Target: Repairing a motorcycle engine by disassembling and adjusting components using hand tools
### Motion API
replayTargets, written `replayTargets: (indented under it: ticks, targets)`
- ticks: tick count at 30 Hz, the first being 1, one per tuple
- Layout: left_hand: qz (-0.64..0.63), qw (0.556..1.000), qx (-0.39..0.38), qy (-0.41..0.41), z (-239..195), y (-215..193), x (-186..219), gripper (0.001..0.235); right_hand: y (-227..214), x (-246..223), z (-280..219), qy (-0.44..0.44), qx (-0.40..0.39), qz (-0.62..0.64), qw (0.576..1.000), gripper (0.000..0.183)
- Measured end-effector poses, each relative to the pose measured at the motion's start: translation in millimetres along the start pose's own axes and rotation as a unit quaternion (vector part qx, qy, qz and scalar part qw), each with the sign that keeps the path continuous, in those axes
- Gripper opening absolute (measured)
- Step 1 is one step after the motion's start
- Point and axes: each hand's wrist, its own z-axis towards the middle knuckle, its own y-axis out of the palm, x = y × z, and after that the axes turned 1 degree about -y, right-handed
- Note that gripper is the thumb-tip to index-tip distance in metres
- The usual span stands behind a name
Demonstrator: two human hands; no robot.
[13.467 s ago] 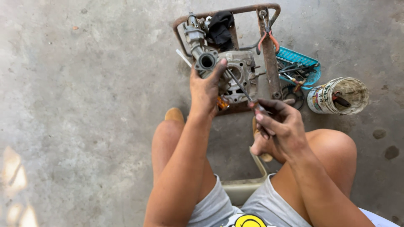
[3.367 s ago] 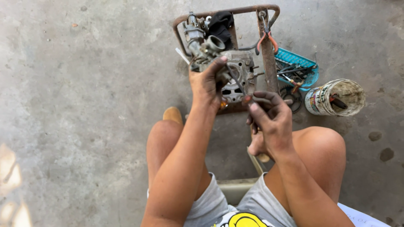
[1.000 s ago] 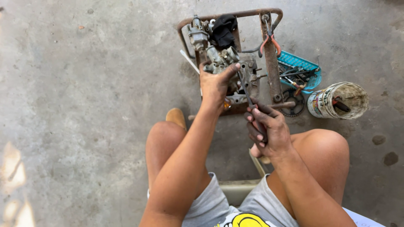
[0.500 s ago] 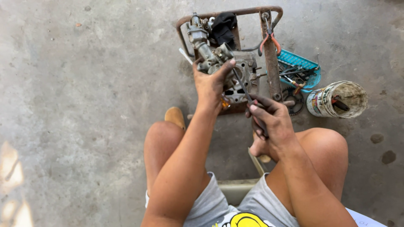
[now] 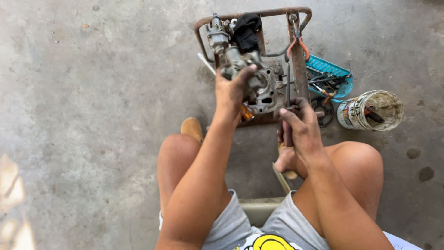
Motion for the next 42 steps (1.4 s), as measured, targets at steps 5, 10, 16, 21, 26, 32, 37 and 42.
replayTargets:
  ticks: [5,10,16,21,26,32,37,42]
  targets:
    - [0.159,0.979,-0.127,0.018,-29,0,10,0.082,-3,22,31,-0.030,-0.004,-0.086,0.996,0.037]
    - [0.211,0.932,-0.295,0.024,-28,-12,18,0.099,-1,22,38,-0.047,0.040,-0.076,0.995,0.042]
    - [0.370,0.868,-0.288,0.166,-10,-26,24,0.075,-6,21,52,-0.032,0.071,-0.079,0.994,0.050]
    - [0.398,0.861,-0.258,0.186,3,-16,26,0.073,-9,27,82,-0.041,0.061,-0.120,0.990,0.053]
    - [0.359,0.894,-0.212,0.165,32,-6,27,0.073,31,-31,110,-0.079,0.022,-0.224,0.971,0.059]
    - [0.381,0.879,-0.169,0.230,59,-8,11,0.058,22,-12,153,-0.137,-0.037,-0.312,0.939,0.056]
    - [0.439,0.842,-0.176,0.257,76,-8,5,0.059,22,0,185,-0.173,-0.062,-0.345,0.921,0.051]
    - [0.488,0.825,-0.167,0.230,84,-5,-3,0.067,29,-9,195,-0.191,-0.109,-0.413,0.884,0.040]
